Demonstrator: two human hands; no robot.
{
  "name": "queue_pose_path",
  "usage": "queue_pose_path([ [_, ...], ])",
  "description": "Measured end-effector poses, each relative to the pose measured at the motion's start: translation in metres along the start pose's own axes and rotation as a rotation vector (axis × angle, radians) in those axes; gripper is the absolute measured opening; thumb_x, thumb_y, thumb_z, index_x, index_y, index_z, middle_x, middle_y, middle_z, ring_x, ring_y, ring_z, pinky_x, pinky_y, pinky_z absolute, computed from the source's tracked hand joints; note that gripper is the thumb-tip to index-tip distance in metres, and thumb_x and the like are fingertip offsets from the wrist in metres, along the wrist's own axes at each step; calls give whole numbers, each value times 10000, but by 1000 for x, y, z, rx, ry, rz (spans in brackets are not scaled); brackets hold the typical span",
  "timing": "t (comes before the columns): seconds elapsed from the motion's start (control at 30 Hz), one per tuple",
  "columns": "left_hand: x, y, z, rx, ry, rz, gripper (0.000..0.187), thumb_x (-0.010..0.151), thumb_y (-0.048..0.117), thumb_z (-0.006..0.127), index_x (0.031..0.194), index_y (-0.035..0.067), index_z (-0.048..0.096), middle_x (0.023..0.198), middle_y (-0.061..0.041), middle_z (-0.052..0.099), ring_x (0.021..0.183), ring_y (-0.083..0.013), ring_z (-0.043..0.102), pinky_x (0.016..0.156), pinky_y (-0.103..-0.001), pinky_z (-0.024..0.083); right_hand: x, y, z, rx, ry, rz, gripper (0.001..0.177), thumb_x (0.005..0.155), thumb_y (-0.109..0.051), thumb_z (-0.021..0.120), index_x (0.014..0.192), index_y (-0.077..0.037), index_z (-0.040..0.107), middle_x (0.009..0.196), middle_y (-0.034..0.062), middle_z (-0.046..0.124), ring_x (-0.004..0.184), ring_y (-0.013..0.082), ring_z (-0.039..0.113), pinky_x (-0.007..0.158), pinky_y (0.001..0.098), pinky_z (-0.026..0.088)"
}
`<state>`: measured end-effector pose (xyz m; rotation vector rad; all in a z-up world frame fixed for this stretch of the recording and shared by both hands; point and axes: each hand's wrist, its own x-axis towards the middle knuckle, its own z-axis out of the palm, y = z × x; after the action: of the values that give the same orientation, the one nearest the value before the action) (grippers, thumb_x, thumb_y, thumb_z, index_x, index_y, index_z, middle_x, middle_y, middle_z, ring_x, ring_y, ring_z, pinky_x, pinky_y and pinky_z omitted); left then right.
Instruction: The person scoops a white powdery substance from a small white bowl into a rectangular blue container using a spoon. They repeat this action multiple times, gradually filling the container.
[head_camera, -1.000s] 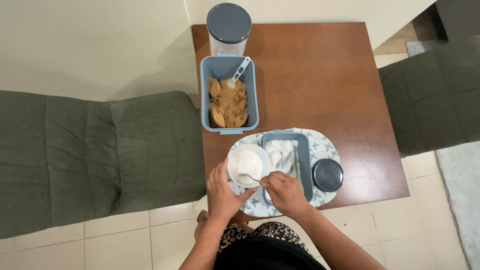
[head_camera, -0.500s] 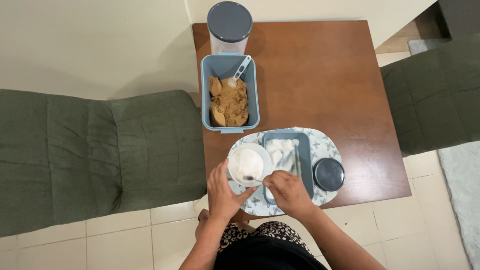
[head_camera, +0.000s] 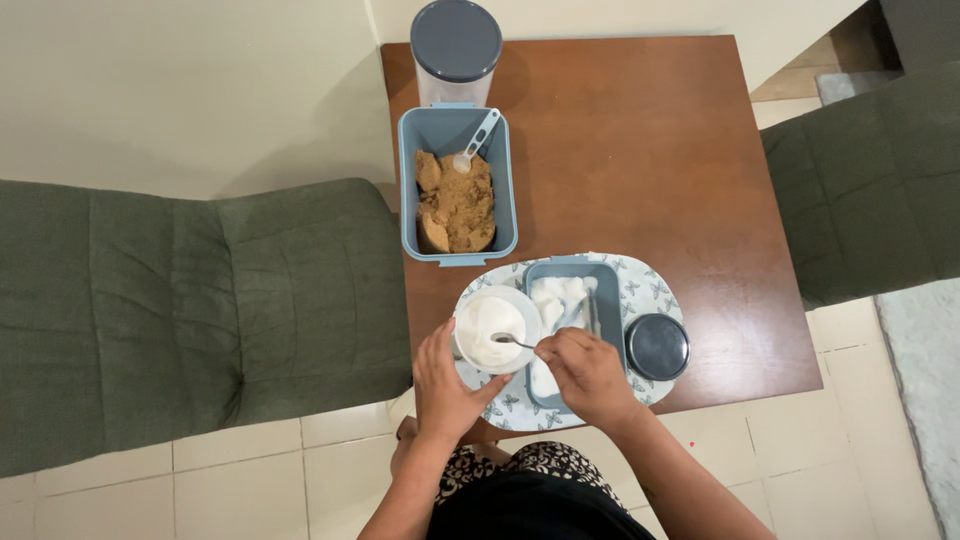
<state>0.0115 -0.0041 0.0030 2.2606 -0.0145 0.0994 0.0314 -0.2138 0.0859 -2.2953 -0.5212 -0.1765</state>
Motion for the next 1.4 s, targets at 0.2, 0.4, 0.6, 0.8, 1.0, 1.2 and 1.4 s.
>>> queue_pose_path([
  [0.2,2,1,-1,-21,-17,-16,1096,610,459,945,1440,-2,398,1374,-199,536,1315,-398,445,1092,-513,339,3,-1,2,30,-153,10,47,876,-16,696,888,-32,653,793,114,665,765,343,665,669,428,525],
  [0.4,0,1,-1,-19,-13,-4,1101,614,451,947,1451,-3,394,1391,-205,521,1326,-407,432,1095,-513,331,3,1,0,28,-32,41,20,888,-47,673,900,-34,663,779,112,666,732,328,660,641,410,526],
  [0.6,1,0,0,-28,-20,-13,1103,603,454,945,1449,6,396,1387,-191,529,1326,-388,439,1107,-504,333,5,1,6,13,-134,-22,36,874,-23,685,891,-38,656,821,116,685,781,344,675,682,423,536],
  [0.8,1,-1,1,-9,-18,-19,1105,599,453,956,1442,4,400,1387,-198,521,1321,-401,432,1102,-510,326,6,6,7,34,-37,32,15,891,-36,669,906,-36,672,845,103,711,793,323,686,687,410,552],
  [1.0,2,-3,3,-2,-24,-23,1118,585,466,952,1441,5,400,1393,-191,514,1327,-396,424,1106,-507,328,14,7,24,6,-65,-96,51,878,-20,676,921,-44,662,875,107,702,831,322,691,722,412,560],
  [1.2,1,-2,2,-1,-15,-10,1110,594,456,950,1445,0,403,1398,-198,518,1325,-400,427,1101,-512,329,9,6,18,-8,-30,-66,70,872,1,682,920,-49,678,849,98,709,807,311,697,683,404,557],
  [1.4,3,0,0,-18,-34,-41,1094,592,455,953,1434,9,414,1380,-190,530,1317,-389,449,1098,-506,348,9,6,19,39,-21,-156,101,863,-1,685,945,-43,644,900,98,702,852,318,695,723,398,564],
])
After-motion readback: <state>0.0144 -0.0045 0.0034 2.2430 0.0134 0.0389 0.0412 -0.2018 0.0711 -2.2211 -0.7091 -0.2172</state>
